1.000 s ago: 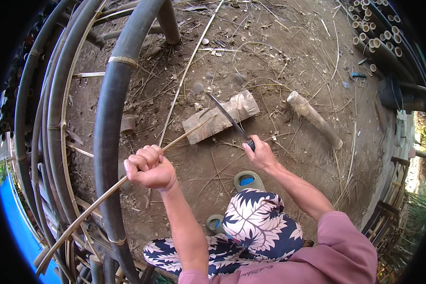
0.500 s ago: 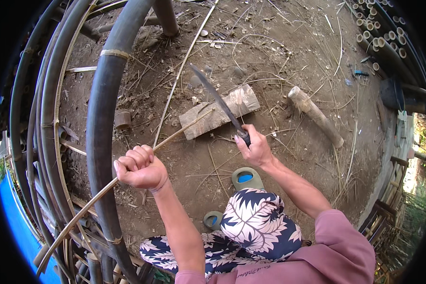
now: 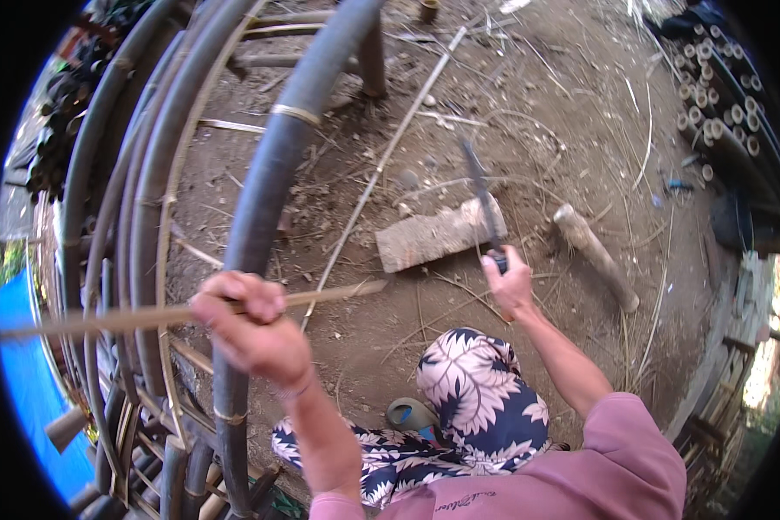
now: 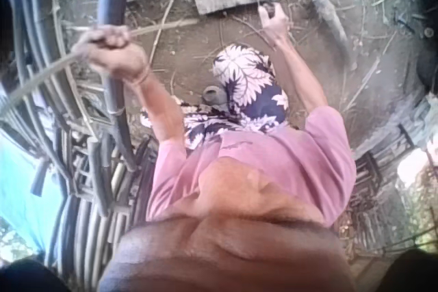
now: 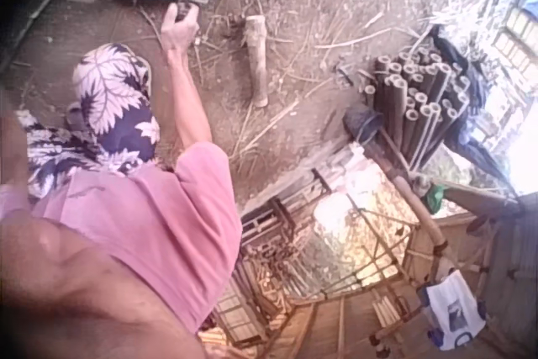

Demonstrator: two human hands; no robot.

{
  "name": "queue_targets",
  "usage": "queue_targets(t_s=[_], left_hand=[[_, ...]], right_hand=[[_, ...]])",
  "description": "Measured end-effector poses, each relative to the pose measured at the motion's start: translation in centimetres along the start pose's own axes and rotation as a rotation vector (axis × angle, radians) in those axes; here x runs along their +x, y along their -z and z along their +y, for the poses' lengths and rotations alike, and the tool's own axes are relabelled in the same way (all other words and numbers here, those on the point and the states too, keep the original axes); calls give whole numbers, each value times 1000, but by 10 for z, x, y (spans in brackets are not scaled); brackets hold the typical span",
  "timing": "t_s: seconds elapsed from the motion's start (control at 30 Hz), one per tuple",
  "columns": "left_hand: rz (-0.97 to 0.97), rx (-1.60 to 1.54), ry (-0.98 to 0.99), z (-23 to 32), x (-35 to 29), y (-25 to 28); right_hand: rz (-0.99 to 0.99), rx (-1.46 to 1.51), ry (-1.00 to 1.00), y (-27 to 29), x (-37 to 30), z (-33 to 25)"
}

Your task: The person uses a blade to shave thin strips of bamboo from a long piece, repeatedly drawing the blade along the length of the wood while holding it by hand and leaning it against a wooden block on the ground.

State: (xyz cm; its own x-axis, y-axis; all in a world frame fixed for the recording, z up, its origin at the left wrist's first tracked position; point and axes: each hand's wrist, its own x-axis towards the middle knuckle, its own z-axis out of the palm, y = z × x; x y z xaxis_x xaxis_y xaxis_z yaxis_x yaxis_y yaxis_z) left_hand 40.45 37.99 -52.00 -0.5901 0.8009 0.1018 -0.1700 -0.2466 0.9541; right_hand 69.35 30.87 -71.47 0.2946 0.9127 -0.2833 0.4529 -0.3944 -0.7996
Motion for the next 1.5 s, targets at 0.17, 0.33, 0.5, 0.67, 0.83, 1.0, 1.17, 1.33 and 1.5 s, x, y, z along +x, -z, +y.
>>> queue_targets(t_s=[0.17, 0.33, 0.5, 0.67, 0.83, 1.0, 1.17, 1.33, 1.5], left_hand=[[-63, 607, -165, 145, 57, 29], [-215, 1418, -297, 177, 62, 99], [-195, 1366, -45, 127, 28, 125], [-141, 1348, -64, 108, 10, 133], [-101, 1329, -36, 105, -12, 144], [-105, 1353, -50, 103, -13, 132], [-105, 1362, -2, 109, -14, 126], [-93, 1358, -16, 124, -13, 115], [-166, 1251, -146, 126, 7, 121]], right_hand=[[153, 98, 129, 35, 47, -79], [209, 45, 473, 20, 111, -198], [165, -412, 650, -49, 167, -287], [166, -758, 670, -80, 216, -282], [65, -779, 638, -84, 215, -282], [57, -746, 609, -81, 215, -283], [41, -731, 589, -77, 213, -285], [24, -734, 569, -72, 211, -288], [-1, -665, 509, -55, 206, -301]])
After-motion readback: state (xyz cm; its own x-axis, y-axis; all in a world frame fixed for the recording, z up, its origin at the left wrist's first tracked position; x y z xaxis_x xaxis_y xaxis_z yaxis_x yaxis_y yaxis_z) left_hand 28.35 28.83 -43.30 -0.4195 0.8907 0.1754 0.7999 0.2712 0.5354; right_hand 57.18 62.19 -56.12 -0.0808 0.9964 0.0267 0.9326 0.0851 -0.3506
